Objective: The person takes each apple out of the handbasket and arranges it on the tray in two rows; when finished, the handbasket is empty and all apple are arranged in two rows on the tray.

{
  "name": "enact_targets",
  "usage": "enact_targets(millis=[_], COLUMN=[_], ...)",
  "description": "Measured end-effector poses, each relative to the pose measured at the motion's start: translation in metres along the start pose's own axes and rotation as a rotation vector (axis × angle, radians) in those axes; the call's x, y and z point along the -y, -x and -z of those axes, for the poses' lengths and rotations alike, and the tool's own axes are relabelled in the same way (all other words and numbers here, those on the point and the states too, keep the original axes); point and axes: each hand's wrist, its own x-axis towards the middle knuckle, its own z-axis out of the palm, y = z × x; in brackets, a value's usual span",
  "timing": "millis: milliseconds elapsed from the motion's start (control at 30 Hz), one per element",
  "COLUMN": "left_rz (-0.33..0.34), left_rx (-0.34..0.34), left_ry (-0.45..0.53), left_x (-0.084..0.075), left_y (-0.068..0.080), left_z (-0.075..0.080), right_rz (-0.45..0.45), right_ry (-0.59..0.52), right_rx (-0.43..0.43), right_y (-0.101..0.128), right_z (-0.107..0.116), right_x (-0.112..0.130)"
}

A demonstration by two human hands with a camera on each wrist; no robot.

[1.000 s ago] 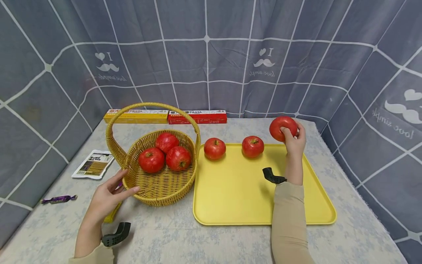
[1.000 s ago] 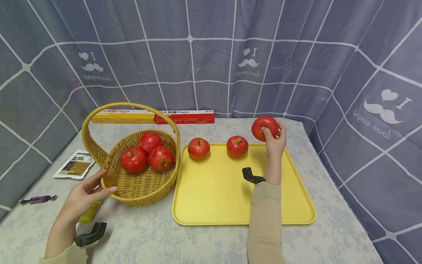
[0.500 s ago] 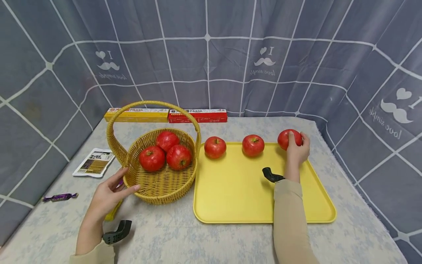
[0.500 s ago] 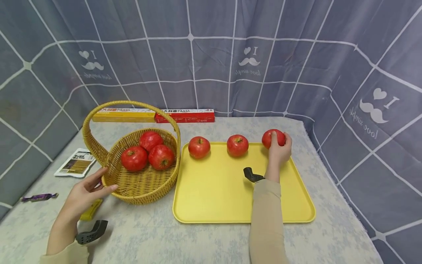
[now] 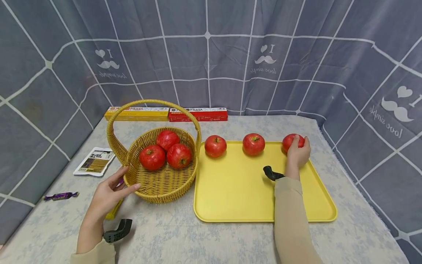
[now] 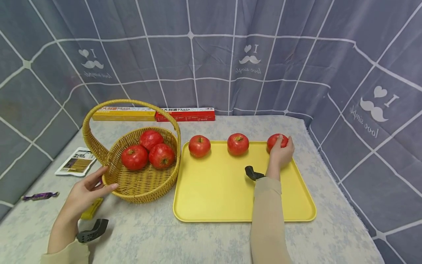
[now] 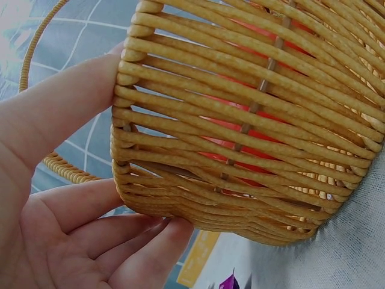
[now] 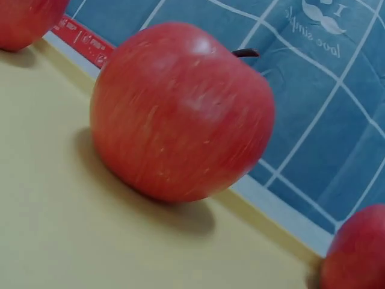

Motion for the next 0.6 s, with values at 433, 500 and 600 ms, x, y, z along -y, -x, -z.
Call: enact_targets(millis=[433, 500, 600], left_rz=[-0.016, -0.020, -0.015], left_rx=[-0.012, -0.018, -0.017], left_ry=[-0.009, -0.021, -0.028], left_x=[0.000, -0.001, 0.000], left_y=[-0.002, -0.002, -0.002], left_z=[0.001, 0.001, 0.000], right_rz=[0.453, 0.480, 0.524], right_ry=[-0.412, -0.609, -0.848], right_rx=[-0.103, -0.028, 0.112], right_y=[0.054, 0.073, 0.102], right_z=[0.019, 0.018, 0.011], right_x=[0.074, 0.093, 0.114])
